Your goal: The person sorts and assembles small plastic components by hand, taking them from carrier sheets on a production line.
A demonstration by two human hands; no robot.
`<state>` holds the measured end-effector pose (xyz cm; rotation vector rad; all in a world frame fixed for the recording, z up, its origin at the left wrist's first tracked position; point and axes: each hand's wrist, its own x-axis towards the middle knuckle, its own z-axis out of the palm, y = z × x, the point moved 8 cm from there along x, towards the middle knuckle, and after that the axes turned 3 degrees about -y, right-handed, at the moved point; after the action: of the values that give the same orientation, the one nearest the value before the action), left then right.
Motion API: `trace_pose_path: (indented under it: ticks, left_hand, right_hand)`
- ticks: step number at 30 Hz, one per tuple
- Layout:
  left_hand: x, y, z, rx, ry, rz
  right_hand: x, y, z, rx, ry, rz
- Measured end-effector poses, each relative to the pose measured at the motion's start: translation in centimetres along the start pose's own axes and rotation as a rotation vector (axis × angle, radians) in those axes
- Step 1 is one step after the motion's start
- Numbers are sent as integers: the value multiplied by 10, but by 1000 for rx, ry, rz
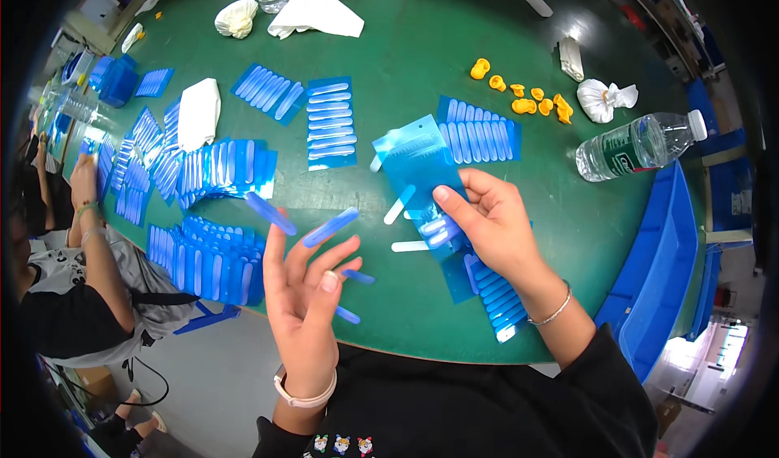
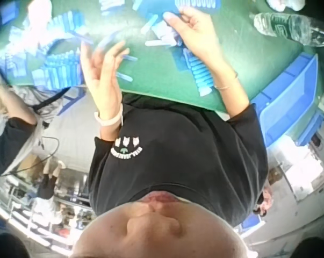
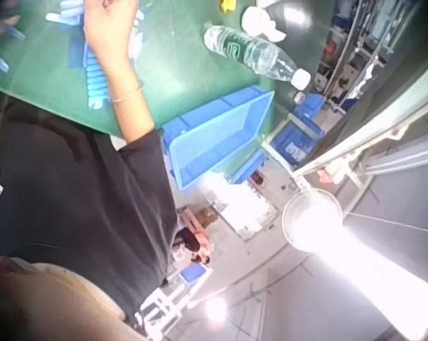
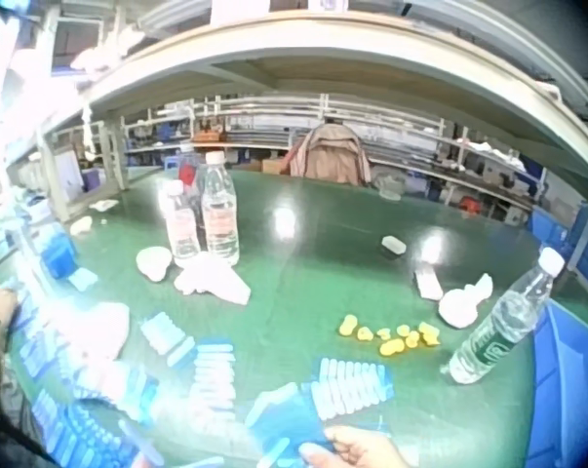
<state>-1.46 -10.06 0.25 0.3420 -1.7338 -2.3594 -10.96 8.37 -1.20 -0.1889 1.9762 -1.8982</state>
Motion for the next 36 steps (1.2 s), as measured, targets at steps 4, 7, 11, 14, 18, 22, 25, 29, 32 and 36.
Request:
trace_pose_path:
  ticks: [4,7,11,14,18,22,25,29,32,36]
  left_hand:
    - [9,5,9,-43,53,18]
    - [13,9,6,-129,63,37]
    - [17,1,15,-79,-12,33]
    - [15,-2,18,-85,-32,-18]
    - [15,-6,20,-34,-79,-42]
    - [15,-3,17,-28,-48,17]
    - [14,0,11,-7,14,25]
    - [14,-4,7,-29,-4,14]
    - [10,0,6,-1,29,23]
    - [-4,4,8,39,9,-13]
  right_hand:
    - [-7,-3,13,72,-122,116]
    - [-7,-7,19,98,-188,90]
    - [-11,-15,24,252,-223,84]
    - [-13,-15,26,290,-225,80]
    - [-12,-15,24,327,-180,60]
    - [-15,-13,26,338,-165,62]
    - [-18,-10,30,143,-211,148]
    - [-23,-21,16,-42,87,-32]
    - [-39,-61,8,-498,278,-497]
    - [-51,-61,44,-698,1,-552]
